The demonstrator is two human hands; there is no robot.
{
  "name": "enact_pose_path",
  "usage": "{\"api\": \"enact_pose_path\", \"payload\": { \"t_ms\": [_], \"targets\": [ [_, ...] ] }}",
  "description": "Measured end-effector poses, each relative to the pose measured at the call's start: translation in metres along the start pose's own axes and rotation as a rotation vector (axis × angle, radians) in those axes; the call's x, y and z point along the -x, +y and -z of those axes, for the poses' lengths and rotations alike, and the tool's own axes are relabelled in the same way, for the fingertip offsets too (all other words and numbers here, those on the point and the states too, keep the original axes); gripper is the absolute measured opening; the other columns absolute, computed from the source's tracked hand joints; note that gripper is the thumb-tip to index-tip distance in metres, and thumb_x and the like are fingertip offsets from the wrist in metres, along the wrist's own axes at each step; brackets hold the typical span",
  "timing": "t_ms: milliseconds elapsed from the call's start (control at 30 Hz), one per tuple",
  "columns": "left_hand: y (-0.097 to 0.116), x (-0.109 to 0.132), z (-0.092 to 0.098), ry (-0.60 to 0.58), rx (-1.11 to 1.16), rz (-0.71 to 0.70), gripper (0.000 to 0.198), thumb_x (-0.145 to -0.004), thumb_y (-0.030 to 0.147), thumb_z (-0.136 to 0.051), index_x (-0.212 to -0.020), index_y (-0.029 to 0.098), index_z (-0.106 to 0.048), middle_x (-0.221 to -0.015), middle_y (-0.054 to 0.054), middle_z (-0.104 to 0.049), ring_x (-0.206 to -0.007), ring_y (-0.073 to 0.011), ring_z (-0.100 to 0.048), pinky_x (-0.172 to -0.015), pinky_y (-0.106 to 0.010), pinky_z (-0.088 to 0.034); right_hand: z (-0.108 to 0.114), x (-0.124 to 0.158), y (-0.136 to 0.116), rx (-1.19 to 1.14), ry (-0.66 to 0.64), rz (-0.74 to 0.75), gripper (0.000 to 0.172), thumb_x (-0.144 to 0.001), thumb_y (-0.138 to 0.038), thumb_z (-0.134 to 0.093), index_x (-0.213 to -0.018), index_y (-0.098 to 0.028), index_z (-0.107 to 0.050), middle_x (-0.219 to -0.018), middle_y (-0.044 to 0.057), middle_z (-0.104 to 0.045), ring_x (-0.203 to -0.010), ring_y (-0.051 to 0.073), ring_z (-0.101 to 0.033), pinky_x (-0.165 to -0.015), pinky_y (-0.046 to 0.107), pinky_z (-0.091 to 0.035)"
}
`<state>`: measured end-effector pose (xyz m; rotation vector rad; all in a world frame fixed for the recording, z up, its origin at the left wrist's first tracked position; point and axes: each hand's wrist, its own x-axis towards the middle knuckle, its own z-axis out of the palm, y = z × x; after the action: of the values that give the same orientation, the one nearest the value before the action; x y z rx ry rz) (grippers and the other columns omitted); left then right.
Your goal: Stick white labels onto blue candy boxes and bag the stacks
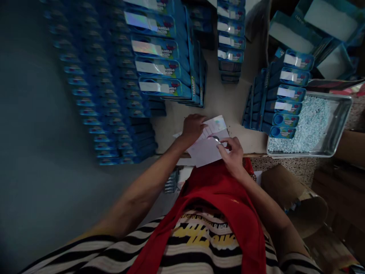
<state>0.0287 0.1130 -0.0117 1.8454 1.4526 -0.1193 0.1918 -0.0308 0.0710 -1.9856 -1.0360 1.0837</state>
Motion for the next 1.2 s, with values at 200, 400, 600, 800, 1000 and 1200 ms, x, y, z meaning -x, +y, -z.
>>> {"api": "enact_pose_path", "payload": {
  "t_ms": [200, 400, 600, 800, 1000, 1200],
  "targets": [
    [0.032, 0.037, 0.000, -0.168, 1.021, 0.012, 0.079, -0.092, 0.086, -0.049, -0.119, 0.016, -0.077, -0.115, -0.017, -0.079, -0.103, -0.0279, -0.075, -0.091, -0.041, -0.059, 0.046, 0.010, -0.035, -0.643, -0.016, -0.426, 0.037, -0.072, -0.048, -0.091, -0.090, -0.024, -0.070, -0.072, -0.006, -0.056, -0.066, 0.013, -0.056, -0.065, 0.030, -0.058],
    [0.070, 0.062, 0.009, -0.442, 1.380, -0.001, 0.082, -0.070, 0.087, -0.072, -0.113, 0.017, -0.076, -0.108, -0.015, -0.079, -0.090, -0.0250, -0.075, -0.080, -0.039, -0.063, 0.072, 0.015, -0.041, -0.603, 0.083, -0.407, 0.039, -0.068, -0.051, -0.093, -0.081, -0.021, -0.071, -0.070, -0.004, -0.060, -0.064, 0.012, -0.057, -0.059, 0.027, -0.058],
    [0.110, 0.061, 0.010, -0.154, 1.069, -0.064, 0.040, -0.064, 0.049, -0.094, -0.079, 0.018, -0.075, -0.081, -0.005, -0.075, -0.075, -0.0154, -0.066, -0.073, -0.028, -0.055, 0.090, 0.017, -0.027, -0.412, 0.122, -0.307, 0.037, -0.076, -0.055, -0.089, -0.082, -0.022, -0.073, -0.066, -0.005, -0.057, -0.062, 0.012, -0.053, -0.056, 0.025, -0.051],
    [0.136, 0.067, 0.006, -0.104, 1.119, -0.013, 0.039, -0.064, 0.051, -0.094, -0.071, 0.018, -0.075, -0.067, -0.002, -0.071, -0.062, -0.0127, -0.060, -0.061, -0.026, -0.049, 0.122, 0.026, -0.038, -0.047, 0.248, -0.206, 0.030, -0.085, -0.050, -0.080, -0.082, -0.020, -0.077, -0.057, -0.007, -0.051, -0.053, 0.010, -0.042, -0.052, 0.025, -0.032],
    [0.181, 0.078, 0.022, -0.033, 1.159, -0.073, 0.038, -0.073, 0.053, -0.091, -0.072, 0.019, -0.076, -0.065, -0.002, -0.070, -0.061, -0.0127, -0.061, -0.061, -0.026, -0.052, 0.170, 0.010, -0.075, 0.237, 0.399, -0.036, 0.026, -0.089, -0.047, -0.077, -0.083, -0.022, -0.080, -0.053, -0.006, -0.051, -0.051, 0.011, -0.044, -0.053, 0.027, -0.031],
    [0.216, 0.047, 0.035, 0.145, 1.112, -0.118, 0.034, -0.077, 0.051, -0.089, -0.077, 0.019, -0.078, -0.070, -0.002, -0.074, -0.064, -0.0134, -0.066, -0.063, -0.026, -0.055, 0.200, -0.040, -0.086, 0.336, 0.395, -0.012, 0.023, -0.085, -0.042, -0.080, -0.077, -0.021, -0.079, -0.050, -0.005, -0.054, -0.050, 0.013, -0.054, -0.051, 0.026, -0.034]
  ]
}}
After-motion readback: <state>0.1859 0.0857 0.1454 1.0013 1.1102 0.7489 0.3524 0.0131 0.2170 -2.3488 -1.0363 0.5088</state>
